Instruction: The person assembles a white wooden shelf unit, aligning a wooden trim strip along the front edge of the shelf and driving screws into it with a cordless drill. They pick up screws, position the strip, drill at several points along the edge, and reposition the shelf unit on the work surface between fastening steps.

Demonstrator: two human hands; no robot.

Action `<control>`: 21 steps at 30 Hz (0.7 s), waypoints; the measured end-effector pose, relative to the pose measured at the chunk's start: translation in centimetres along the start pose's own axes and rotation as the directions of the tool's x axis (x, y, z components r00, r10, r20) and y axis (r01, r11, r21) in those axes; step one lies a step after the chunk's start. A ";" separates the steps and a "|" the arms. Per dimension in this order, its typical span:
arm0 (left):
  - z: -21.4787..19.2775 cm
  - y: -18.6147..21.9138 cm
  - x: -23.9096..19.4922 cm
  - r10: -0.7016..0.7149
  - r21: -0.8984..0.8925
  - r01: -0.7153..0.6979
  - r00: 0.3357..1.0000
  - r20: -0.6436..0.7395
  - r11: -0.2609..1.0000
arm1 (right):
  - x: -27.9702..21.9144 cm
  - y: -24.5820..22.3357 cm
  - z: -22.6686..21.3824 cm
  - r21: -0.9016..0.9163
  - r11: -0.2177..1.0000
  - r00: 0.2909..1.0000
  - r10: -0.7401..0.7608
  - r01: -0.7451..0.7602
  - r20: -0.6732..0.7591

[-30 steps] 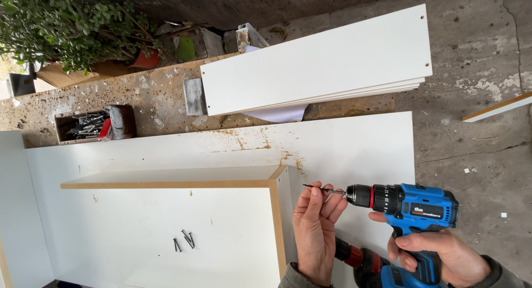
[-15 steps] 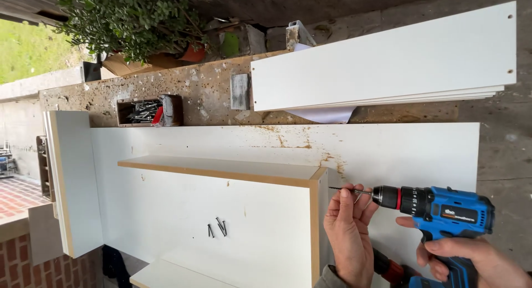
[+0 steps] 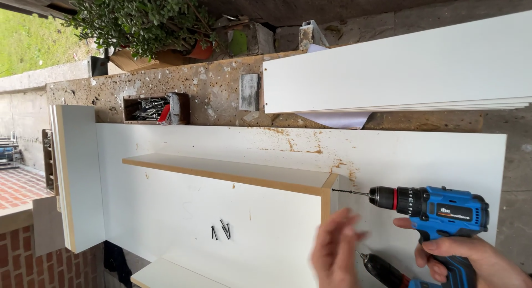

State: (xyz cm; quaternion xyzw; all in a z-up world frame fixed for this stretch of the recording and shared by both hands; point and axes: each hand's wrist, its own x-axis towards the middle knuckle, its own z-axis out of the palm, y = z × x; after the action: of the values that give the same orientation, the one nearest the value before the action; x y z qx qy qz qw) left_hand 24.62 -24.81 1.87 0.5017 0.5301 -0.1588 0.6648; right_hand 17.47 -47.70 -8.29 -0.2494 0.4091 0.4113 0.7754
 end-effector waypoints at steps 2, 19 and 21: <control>-3.8 2.3 1.8 0.698 0.364 -0.924 0.335 0.633 0.113 | -0.1 -0.2 0.1 0.000 1.000 0.999 0.023 -0.023 -0.025; 1.2 15.3 10.9 -0.137 0.078 -0.890 0.155 0.978 -0.449 | 5.5 4.7 -6.4 -0.105 0.994 0.998 -0.018 0.024 0.052; 0.6 14.8 11.0 -0.120 0.061 -0.893 0.127 0.985 -0.446 | 4.7 4.5 -6.2 -0.123 0.992 0.999 0.022 -0.018 0.030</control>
State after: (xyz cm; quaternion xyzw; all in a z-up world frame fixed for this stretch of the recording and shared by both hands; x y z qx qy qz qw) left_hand 40.22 -15.16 -0.31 0.8423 -0.4392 -0.2421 0.1974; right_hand 12.60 -47.75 -15.77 -0.2858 0.3734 0.4474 0.7607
